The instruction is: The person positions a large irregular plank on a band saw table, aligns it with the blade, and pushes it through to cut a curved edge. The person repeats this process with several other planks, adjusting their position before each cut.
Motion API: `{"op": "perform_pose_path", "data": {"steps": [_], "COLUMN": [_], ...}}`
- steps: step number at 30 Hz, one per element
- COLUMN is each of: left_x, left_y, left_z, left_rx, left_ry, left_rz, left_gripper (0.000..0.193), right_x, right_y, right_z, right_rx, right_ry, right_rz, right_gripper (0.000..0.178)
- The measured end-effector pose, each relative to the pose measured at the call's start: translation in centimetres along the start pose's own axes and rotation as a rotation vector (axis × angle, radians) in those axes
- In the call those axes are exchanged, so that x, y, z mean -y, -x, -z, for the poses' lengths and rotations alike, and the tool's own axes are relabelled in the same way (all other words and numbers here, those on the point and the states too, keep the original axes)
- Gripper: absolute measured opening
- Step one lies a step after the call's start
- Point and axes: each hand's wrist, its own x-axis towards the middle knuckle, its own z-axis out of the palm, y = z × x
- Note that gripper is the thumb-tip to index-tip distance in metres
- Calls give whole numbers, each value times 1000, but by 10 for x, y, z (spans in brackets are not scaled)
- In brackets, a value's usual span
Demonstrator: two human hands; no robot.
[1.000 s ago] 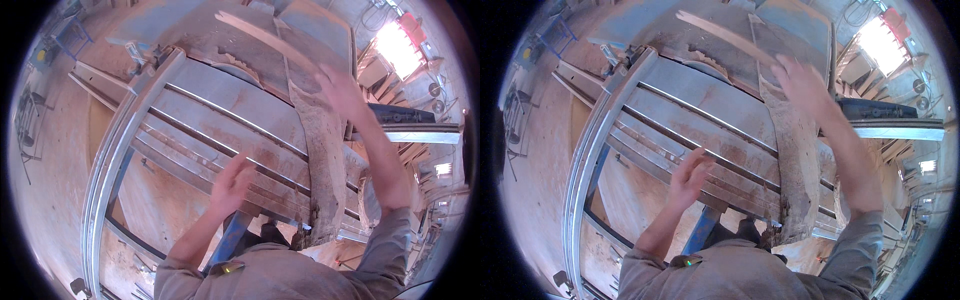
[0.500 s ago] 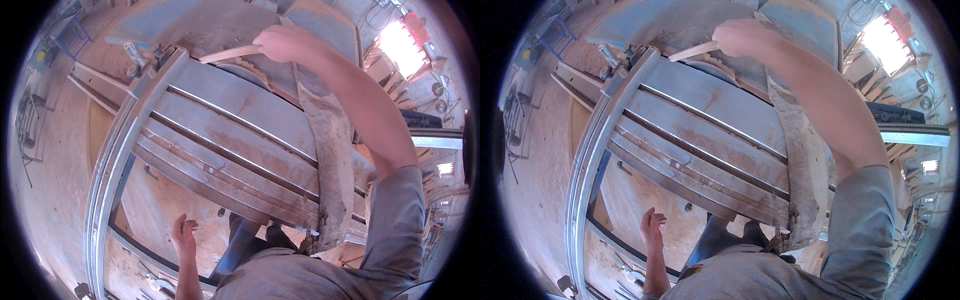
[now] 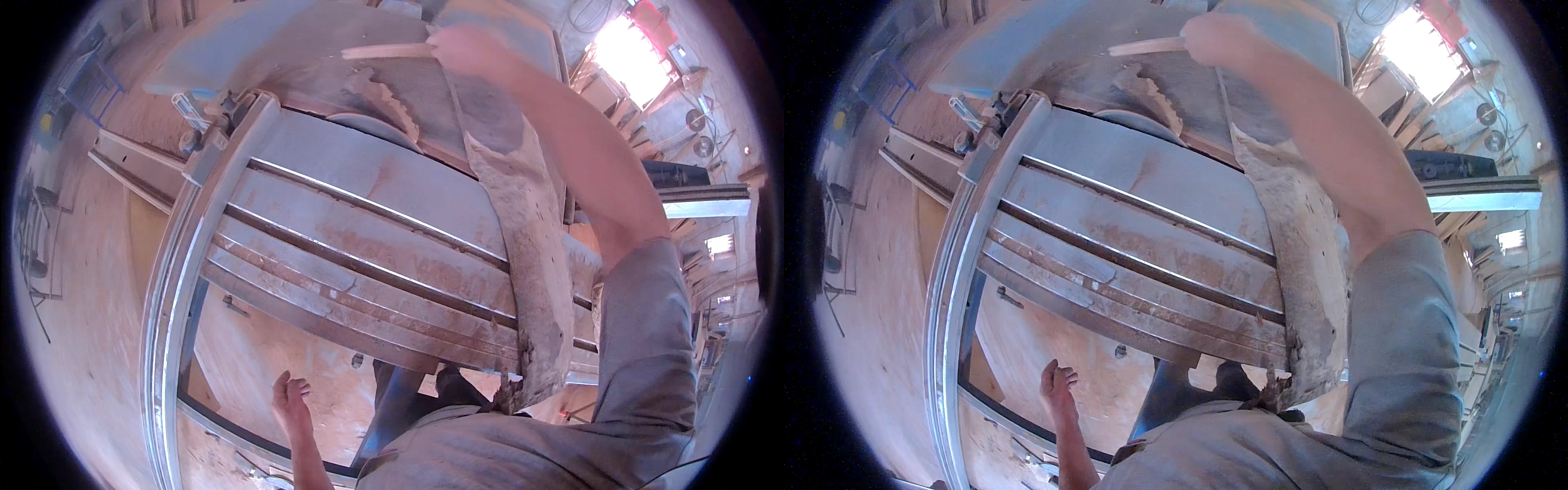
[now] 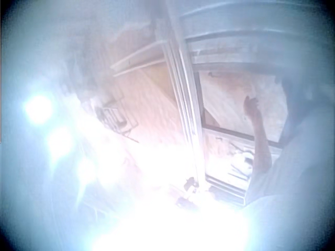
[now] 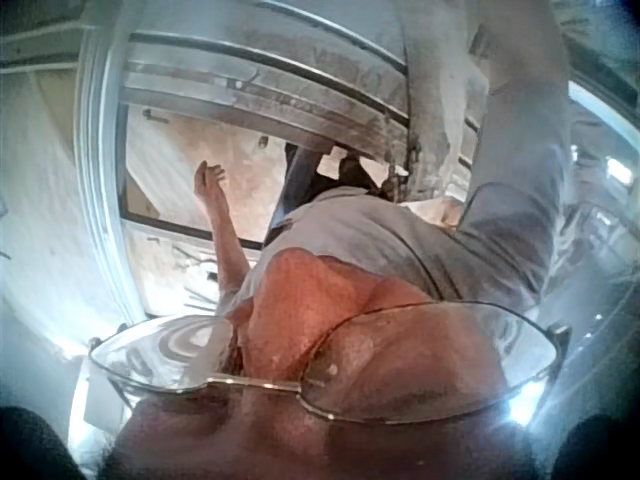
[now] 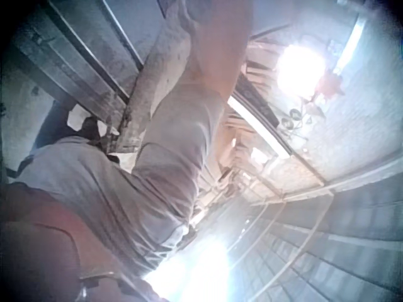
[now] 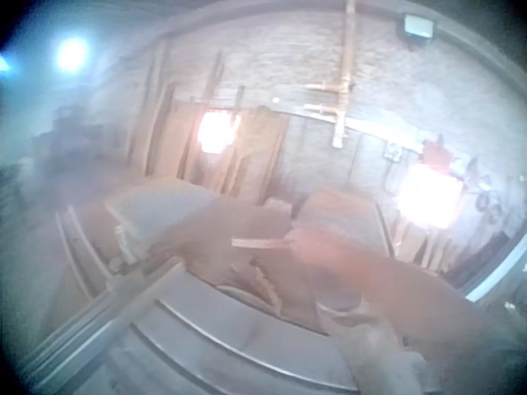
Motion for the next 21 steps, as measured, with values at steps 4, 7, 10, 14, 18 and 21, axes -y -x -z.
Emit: {"op": "perform_pose_path", "data": {"steps": [4,7,10,14,18,21], "left_x": [-4,-1,2,22,19,14], "left_y": [-1,-2,-2,-6,-7,-2], "left_z": [-8,-9,-7,5,6,1], "left_rx": [14,9,-22,-39,-14,-12], "left_ry": [-35,-43,-47,12,-18,-111], "left_rz": [0,28,43,34,34,-8], "left_gripper": [40,41,41,42,41,38], "right_x": [20,12,8,-2,-35,-62], "right_y": [-7,-1,9,23,38,51], "right_z": [-14,-17,-5,6,3,-9], "right_rx": [101,93,66,12,88,131], "right_ry": [102,94,44,33,93,83], "right_rz": [91,105,169,272,201,171], "right_gripper": [22,23,22,21,20,21]}}
